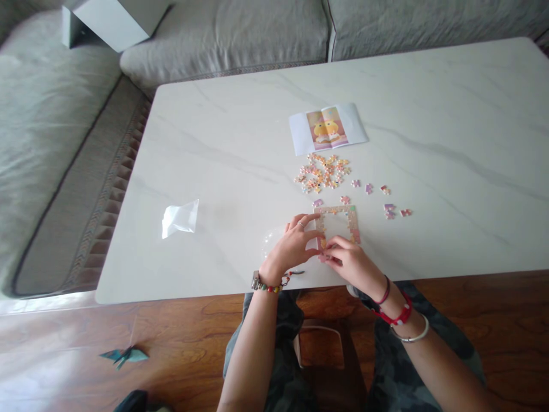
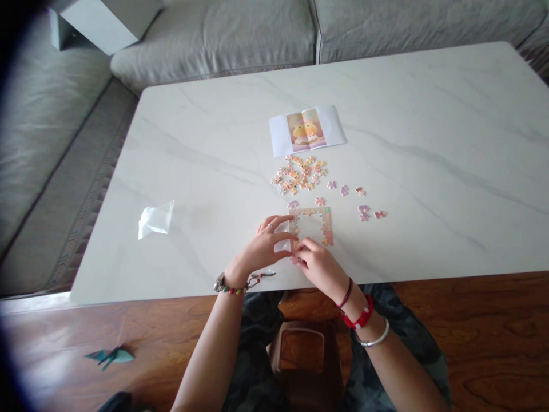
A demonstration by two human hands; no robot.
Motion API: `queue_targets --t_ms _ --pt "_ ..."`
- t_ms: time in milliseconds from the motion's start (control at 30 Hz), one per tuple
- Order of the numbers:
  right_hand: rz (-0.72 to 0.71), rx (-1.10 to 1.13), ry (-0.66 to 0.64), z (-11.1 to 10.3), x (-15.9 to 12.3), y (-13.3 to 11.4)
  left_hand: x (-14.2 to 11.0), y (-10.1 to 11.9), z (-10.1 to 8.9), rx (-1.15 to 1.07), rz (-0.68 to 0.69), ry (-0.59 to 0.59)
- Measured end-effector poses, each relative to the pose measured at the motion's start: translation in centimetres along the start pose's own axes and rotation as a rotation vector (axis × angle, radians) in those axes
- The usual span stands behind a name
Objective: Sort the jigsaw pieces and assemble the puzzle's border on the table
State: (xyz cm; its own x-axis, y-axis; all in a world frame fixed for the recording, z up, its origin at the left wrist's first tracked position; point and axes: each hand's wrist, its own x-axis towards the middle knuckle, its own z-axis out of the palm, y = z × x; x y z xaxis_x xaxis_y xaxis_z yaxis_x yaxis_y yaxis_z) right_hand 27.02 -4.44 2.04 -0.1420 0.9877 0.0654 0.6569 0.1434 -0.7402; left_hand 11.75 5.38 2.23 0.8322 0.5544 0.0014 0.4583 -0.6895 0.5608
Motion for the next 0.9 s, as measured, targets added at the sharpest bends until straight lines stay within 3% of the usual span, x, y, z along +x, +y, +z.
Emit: queue_targets --t_ms 500,733,900 --pt "0.039 -0.091 0.023 0.4 -0.5 -0.8 0.2 0.1 -0.1 -0.007 -0.017 -0.008" --pt "0.010 -0.011 -0.048 0.5 -0.6 -0.2 0.2 0.0 -0.1 -0.013 -0.016 -0.002" --pt "0.000 -0.025 -0.027 -2.3 -0.9 1.3 0.4 0.1 -0.1 -0.038 0.030 0.054"
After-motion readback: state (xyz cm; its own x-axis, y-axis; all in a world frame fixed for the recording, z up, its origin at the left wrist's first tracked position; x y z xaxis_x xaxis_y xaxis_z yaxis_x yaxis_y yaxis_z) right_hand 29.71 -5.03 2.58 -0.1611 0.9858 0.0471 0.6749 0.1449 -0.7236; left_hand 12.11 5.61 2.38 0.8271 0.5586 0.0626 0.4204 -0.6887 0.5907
